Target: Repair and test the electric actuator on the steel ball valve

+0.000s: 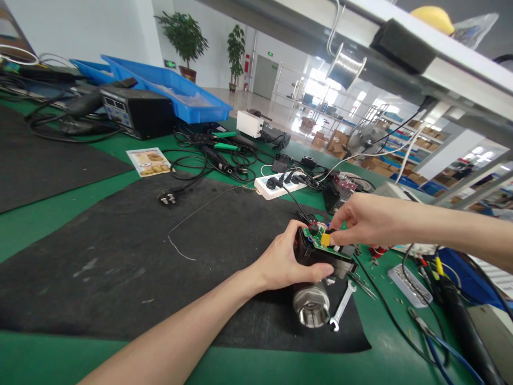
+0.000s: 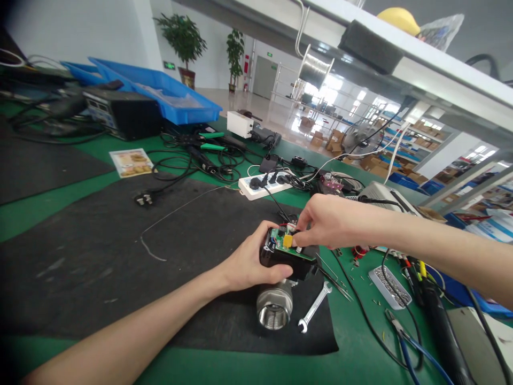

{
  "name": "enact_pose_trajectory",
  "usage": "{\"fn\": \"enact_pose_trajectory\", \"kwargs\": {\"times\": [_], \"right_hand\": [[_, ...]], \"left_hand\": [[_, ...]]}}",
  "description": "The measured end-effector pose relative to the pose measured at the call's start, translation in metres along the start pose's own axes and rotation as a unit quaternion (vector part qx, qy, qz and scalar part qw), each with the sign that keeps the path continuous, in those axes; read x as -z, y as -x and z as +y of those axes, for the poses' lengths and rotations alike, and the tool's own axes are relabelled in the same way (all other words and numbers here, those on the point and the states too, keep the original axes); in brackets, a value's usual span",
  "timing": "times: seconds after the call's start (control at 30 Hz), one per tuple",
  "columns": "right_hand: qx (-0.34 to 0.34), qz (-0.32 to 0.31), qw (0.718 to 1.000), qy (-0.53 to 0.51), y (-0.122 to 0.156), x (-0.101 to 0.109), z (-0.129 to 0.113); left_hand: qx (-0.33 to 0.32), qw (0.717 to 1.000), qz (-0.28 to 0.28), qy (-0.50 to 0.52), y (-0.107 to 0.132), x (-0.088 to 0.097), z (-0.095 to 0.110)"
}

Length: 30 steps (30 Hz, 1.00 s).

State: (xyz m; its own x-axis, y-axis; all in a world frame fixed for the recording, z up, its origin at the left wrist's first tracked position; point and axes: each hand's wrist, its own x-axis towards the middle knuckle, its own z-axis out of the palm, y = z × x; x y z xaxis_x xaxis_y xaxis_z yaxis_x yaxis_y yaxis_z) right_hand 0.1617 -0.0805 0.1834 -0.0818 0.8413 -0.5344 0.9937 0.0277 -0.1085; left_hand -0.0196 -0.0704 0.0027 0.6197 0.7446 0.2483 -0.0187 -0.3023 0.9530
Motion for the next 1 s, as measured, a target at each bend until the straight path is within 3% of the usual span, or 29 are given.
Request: {"fn": "enact_pose_trajectory", "kwargs": {"times": [0.3,0.5,0.6,0.8,1.0], "right_hand": [[0.000,-0.017,0.985,-0.173,0.005,-0.011,-0.007],[0.018,-0.016,0.976,-0.215,0.010,-0.018,-0.009],[0.017,-0.017,0.983,-0.182,0.010,-0.015,-0.004],[0.002,0.008,1.000,0.010,0.007,-0.001,0.005],[0.025,-0.016,0.997,-0.064,0.011,-0.008,0.002]], "left_hand": [[0.001,1.000,0.001,-0.008,0.000,0.001,0.001],[0.004,1.000,-0.002,-0.001,0.000,0.001,0.002],[0.000,1.000,-0.006,0.005,0.000,0.001,0.003],[-0.011,1.000,-0.026,0.003,0.000,0.001,0.006],[-0.008,0.999,-0.031,-0.019,0.000,0.003,0.009]]}}
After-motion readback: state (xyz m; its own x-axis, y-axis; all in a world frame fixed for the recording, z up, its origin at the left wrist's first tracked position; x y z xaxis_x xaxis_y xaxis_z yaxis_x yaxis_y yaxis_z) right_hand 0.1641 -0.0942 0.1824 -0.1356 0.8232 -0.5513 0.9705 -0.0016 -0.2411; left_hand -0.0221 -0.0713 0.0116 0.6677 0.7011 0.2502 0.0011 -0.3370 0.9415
